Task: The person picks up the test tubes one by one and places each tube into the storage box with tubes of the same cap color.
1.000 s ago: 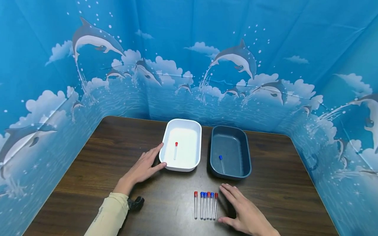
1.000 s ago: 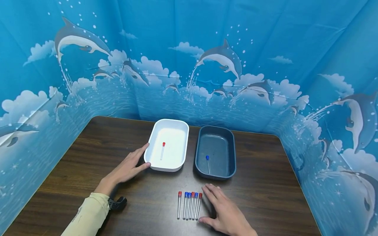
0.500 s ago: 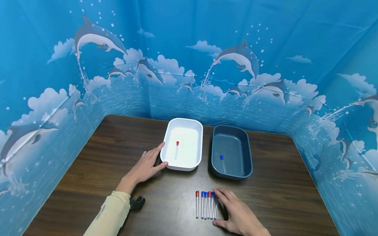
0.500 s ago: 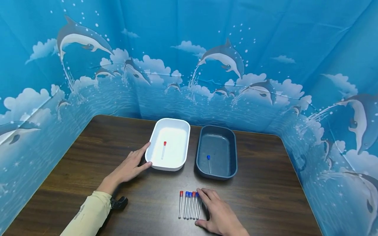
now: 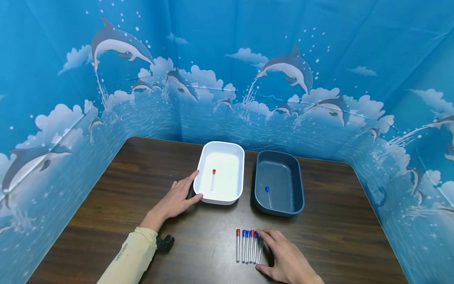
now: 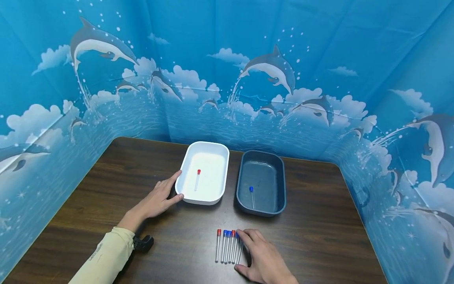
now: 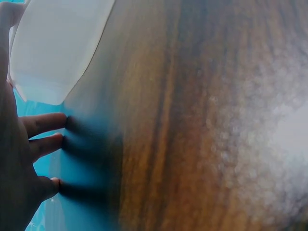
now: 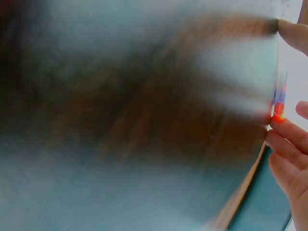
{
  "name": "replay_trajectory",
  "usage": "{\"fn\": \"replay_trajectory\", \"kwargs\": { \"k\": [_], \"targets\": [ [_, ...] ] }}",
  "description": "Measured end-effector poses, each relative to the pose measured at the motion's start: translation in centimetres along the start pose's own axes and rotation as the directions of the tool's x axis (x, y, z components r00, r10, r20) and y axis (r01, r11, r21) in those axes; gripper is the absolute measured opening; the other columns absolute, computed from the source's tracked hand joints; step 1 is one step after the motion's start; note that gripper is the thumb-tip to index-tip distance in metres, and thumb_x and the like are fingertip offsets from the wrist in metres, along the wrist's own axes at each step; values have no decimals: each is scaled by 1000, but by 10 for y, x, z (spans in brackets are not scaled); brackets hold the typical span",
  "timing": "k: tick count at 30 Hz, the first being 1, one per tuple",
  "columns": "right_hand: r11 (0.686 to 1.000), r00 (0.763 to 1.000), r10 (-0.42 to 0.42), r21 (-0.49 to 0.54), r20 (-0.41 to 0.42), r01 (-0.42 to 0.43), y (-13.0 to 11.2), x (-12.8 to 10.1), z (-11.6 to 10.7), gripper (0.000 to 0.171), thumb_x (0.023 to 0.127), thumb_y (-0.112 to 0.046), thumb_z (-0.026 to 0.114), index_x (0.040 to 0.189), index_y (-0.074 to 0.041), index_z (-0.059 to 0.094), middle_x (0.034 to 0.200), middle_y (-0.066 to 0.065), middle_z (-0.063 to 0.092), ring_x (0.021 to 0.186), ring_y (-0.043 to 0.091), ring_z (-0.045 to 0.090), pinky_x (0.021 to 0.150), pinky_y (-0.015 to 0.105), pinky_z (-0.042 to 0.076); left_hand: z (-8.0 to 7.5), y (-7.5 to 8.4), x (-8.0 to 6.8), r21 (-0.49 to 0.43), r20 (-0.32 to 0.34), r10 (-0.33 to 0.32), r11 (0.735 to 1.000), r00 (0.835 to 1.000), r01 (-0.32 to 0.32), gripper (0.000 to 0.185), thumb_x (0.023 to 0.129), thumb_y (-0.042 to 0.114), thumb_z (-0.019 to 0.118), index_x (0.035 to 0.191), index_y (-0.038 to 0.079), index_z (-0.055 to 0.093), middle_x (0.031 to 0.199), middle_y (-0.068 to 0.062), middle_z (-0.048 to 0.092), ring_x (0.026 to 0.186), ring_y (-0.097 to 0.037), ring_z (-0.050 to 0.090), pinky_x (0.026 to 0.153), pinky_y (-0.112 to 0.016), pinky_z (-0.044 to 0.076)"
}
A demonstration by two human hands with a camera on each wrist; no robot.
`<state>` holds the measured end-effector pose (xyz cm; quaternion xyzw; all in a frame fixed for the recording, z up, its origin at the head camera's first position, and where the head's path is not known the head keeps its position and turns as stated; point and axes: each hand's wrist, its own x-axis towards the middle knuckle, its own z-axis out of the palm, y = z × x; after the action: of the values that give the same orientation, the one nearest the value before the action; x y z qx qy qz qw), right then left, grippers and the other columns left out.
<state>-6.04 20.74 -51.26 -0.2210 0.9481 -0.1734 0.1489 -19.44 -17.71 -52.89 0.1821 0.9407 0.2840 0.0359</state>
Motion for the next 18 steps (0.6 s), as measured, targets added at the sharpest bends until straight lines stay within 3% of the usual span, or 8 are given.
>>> {"fn": "replay_trajectory", "kwargs": {
  "k": [12,15,18],
  "targets": [
    [1000,1000,1,-25,-8,-1,0,-2,-10,85,77,-74,62,143,-21,49,133,2,51,109,19,53,89,51,51,0,0,-2,-7,4,-16,1000,1000,16,86,90,72,44,156,41,-1,160,-5,24,145,-27,24,112,-64,11],
    [999,998,-13,-42,-63,10,1,-4,-16,84,77,-72,65,142,-21,50,132,1,52,109,17,52,88,49,52,0,0,-1,-15,1,-17,1000,1000,17,86,90,71,46,156,40,0,160,-4,24,145,-26,24,112,-64,11],
    [996,984,-59,-71,-168,48,1,-6,-23,80,76,-66,72,139,-21,53,131,-4,53,109,12,51,87,43,53,-1,0,-1,-22,-1,-17,1000,1000,17,86,90,71,47,157,40,1,160,-4,24,145,-26,24,112,-63,12]
  ]
}}
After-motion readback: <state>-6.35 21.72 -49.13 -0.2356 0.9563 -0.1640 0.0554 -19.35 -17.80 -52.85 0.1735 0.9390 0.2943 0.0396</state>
